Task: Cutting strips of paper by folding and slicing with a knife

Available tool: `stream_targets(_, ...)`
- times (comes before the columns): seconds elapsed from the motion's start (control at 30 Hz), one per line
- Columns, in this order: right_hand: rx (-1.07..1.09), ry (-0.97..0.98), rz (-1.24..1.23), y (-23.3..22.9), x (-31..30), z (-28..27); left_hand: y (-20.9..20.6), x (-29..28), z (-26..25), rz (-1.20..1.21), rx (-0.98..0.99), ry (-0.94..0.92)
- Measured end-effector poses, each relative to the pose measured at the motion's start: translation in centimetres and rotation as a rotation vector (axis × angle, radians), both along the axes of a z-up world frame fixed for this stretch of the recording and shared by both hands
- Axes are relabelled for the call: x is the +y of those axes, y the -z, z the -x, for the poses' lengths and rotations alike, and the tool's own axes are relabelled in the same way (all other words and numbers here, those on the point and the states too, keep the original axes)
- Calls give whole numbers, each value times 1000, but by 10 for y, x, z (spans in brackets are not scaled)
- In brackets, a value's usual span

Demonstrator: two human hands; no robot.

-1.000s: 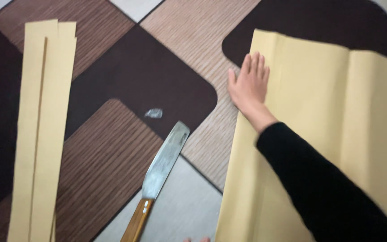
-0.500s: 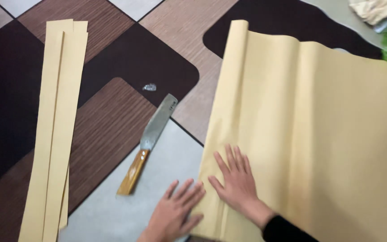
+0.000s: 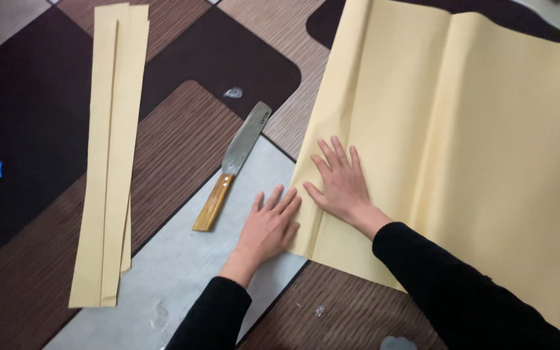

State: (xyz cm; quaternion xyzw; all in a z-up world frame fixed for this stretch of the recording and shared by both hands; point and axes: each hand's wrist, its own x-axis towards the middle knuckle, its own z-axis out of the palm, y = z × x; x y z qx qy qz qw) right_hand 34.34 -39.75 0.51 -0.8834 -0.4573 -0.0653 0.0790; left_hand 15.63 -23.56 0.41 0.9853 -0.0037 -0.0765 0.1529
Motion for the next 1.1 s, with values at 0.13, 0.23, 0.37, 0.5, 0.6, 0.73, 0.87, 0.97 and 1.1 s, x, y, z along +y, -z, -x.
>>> stream_targets(0.13,149,-26,118,4,6,4,-1,3,5,34,14,18)
stream_targets(0.23,235,-31,217,7,7,3,-3,6,9,88,0,16)
stream_targets(0.37,177,-26,247,12,13,-15,2,1,27,-5,-102,44)
stream_targets(0.5,209,-44,269,8,23,-32,27,-2,54,-127,-256,143)
stream_targets(0.6,159,-62,136,6,24,-31,8,-2,73,-251,-398,247)
stream_targets(0.73,348,-16,272,-20,26,-29,12,-6,92,-217,-367,293)
stream_targets(0.87,346,-33,323,-11,25,-36,9,-10,109,-276,-344,252)
stream_targets(0.97,319,-28,320,-7,26,-38,11,-10,120,-240,-347,265)
stream_targets(1.1,318,-19,254,4,27,-39,4,-6,127,-197,-359,325)
